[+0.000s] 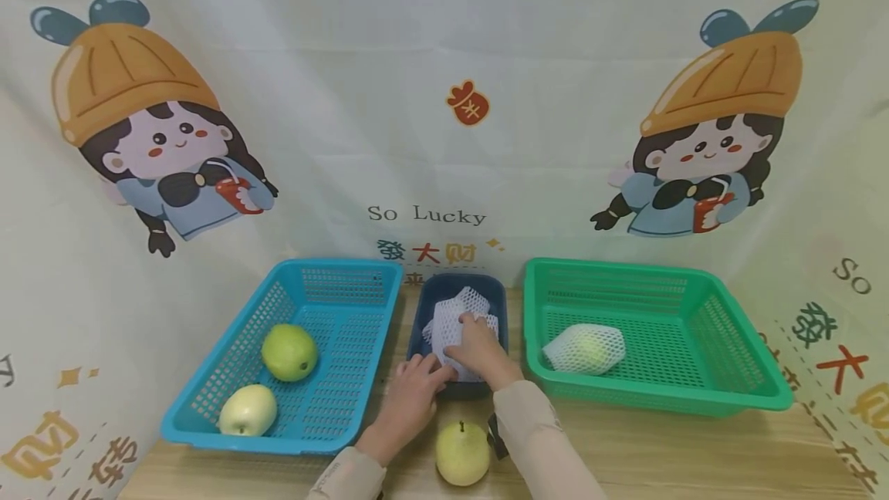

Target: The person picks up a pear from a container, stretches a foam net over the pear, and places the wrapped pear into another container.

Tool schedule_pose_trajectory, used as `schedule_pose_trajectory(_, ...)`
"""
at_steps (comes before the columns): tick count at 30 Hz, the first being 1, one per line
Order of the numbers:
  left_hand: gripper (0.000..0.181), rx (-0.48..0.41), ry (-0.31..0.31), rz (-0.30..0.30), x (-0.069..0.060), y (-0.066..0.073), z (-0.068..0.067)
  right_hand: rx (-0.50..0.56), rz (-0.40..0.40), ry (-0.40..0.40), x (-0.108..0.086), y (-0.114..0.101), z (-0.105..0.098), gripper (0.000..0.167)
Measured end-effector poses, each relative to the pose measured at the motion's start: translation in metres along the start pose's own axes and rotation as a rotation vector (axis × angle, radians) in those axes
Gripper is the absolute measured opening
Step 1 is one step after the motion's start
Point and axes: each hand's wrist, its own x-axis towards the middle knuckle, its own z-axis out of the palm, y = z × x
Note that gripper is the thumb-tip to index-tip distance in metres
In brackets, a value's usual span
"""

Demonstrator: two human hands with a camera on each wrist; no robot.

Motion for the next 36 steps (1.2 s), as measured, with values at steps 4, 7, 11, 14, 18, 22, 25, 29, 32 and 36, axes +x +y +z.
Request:
schedule_pose_trajectory(4, 0.033, -0.008, 0.002, 0.000, 0.000, 0.000, 0.000, 0.039, 0.049, 0.000, 0.007, 0.002, 0.004, 0.068)
schedule_pose_trajectory(7, 0.033, -0.010, -0.002, -0.004, 0.001, 0.000, 0.001, 0.073, 0.096, 0.004, 0.011, 0.003, 0.005, 0.078)
schedule_pose_trajectory(11, 0.032, -0.012, -0.022, -0.016, 0.001, 0.000, 0.002, 0.081, 0.131, 0.020, 0.014, 0.005, 0.006, 0.076)
schedule_pose_trajectory(14, 0.033, -0.011, -0.027, -0.023, 0.001, 0.000, 0.002, 0.068, 0.130, 0.021, 0.015, 0.006, 0.007, 0.063)
schedule_pose_trajectory(18, 0.033, -0.008, -0.017, -0.022, 0.000, 0.000, 0.001, 0.094, 0.136, 0.014, 0.016, 0.008, 0.009, 0.047)
schedule_pose_trajectory(22, 0.033, -0.001, -0.005, -0.017, 0.000, 0.000, 0.002, 0.154, 0.134, 0.031, 0.016, 0.011, 0.009, 0.037)
schedule_pose_trajectory(25, 0.032, 0.003, 0.001, -0.016, 0.000, 0.000, 0.003, 0.171, 0.123, 0.046, 0.016, 0.013, 0.010, 0.031)
schedule_pose_trajectory(29, 0.030, 0.003, 0.001, -0.018, 0.000, 0.000, 0.002, 0.165, 0.122, 0.071, 0.016, 0.014, 0.009, 0.026)
schedule_pose_trajectory(32, 0.030, 0.002, 0.002, -0.018, 0.000, 0.001, 0.001, 0.162, 0.129, 0.093, 0.015, 0.013, 0.007, 0.025)
schedule_pose_trajectory(36, 0.032, -0.003, 0.006, -0.019, 0.000, 0.001, 0.000, 0.180, 0.137, 0.106, 0.013, 0.011, 0.003, 0.025)
